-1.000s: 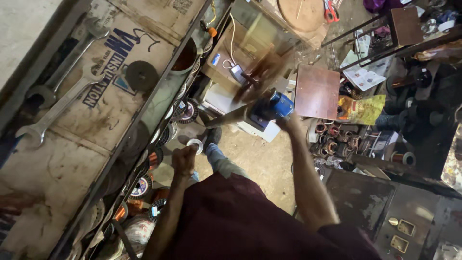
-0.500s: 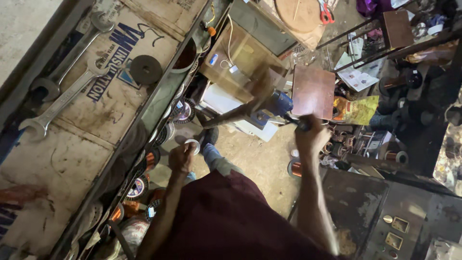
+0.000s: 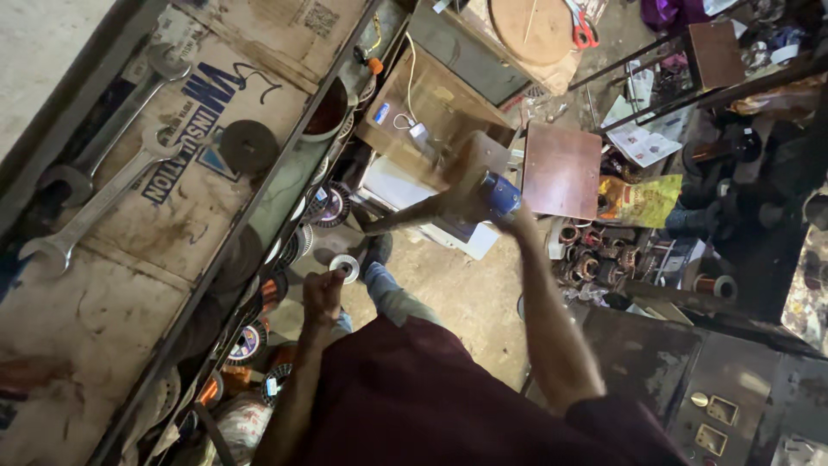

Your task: The person operates a manual wire-winding machine to wrap copper wire onto a bobbin. They repeatedly crank a handle to rotate the bobbin while guiding the wire, then stop to adjust the wire and secure it with tape.

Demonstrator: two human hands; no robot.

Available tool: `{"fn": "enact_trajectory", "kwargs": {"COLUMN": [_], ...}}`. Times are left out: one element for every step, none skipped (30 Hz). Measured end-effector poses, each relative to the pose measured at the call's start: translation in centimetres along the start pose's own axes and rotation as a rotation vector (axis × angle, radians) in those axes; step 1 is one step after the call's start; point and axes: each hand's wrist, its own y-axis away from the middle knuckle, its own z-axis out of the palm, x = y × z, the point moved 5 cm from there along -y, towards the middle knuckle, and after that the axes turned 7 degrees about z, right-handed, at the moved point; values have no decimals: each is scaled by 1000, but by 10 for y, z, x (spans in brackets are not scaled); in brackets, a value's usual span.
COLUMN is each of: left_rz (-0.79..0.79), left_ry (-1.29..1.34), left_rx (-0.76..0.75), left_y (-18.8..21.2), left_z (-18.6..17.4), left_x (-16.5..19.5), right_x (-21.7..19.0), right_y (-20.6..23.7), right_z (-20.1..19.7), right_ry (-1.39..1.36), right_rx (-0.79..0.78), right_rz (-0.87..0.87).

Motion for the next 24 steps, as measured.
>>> {"fn": "enact_trajectory", "kwargs": {"left_rz": [-39, -39, -41, -45, -62, -78, -93, -80, -70, -62, -68, -73, -79, -64, -50, -35, 136, 307, 481, 311, 141, -27, -19, -9], "left_ry": [1, 23, 45, 67, 13, -41, -94, -114, -135, -156, -130, -104, -79, -123, -168, -213, -301, -386, -469, -395, -323, -250, -177, -105], "left_rx": [17, 29, 41, 53, 42, 29, 17, 35, 55, 75, 70, 62, 53, 43, 34, 24, 37, 48, 58, 53, 48, 42, 43, 45], "left_y": [2, 3, 5, 6, 7, 7, 6, 4, 3, 2, 0, -1, -2, -2, -2, -3, -4, -2, 0, -3, -4, -3, -3, -3], "left_z": [-1, -1, -1, -2, -1, -1, 0, -1, -2, -3, -2, -1, 0, 2, 3, 4, 5, 7, 9, 8, 7, 6, 5, 3], "left_x": [-2, -2, -2, -1, 0, 1, 2, 5, 8, 10, 10, 9, 7, 6, 4, 2, 7, 14, 23, 15, 7, 0, 2, 5], "right_x": [-13, -17, -8, 0, -10, -19, -27, -34, -40, -40, -38, -35, -37, -37, -30, -21, -10, 1, 13, 25, 36, 44, 50, 54], "right_y": [17, 32, 51, 77, 93, 105, 116, 125, 130, 132, 132, 130, 120, 108, 95, 80, 64, 49, 35, 21, 10, 2, -6, -15], "right_z": [6, 15, 22, 26, 19, 12, 2, -9, -21, -34, -47, -57, -73, -87, -96, -104, -109, -112, -110, -107, -102, -93, -83, -71], "right_ry": [70, 144, 155, 163, 100, 38, 15, -9, -34, -16, 1, 18, 23, 27, 87, 147, 166, 186, 170, 153, 134, 106, 77, 48], "right_rx": [104, 102, -55, -215, -160, -103, -62, -19, 20, 39, 58, 78, 225, 365, 407, 450, 445, 440, 381, 321, 259, 188, 121, 55], "right_rz": [-153, -118, 212, 543, 519, 496, 499, 499, 498, 557, 620, 685, 566, 440, 449, 457, 484, 511, 541, 568, 594, 586, 575, 561]}}
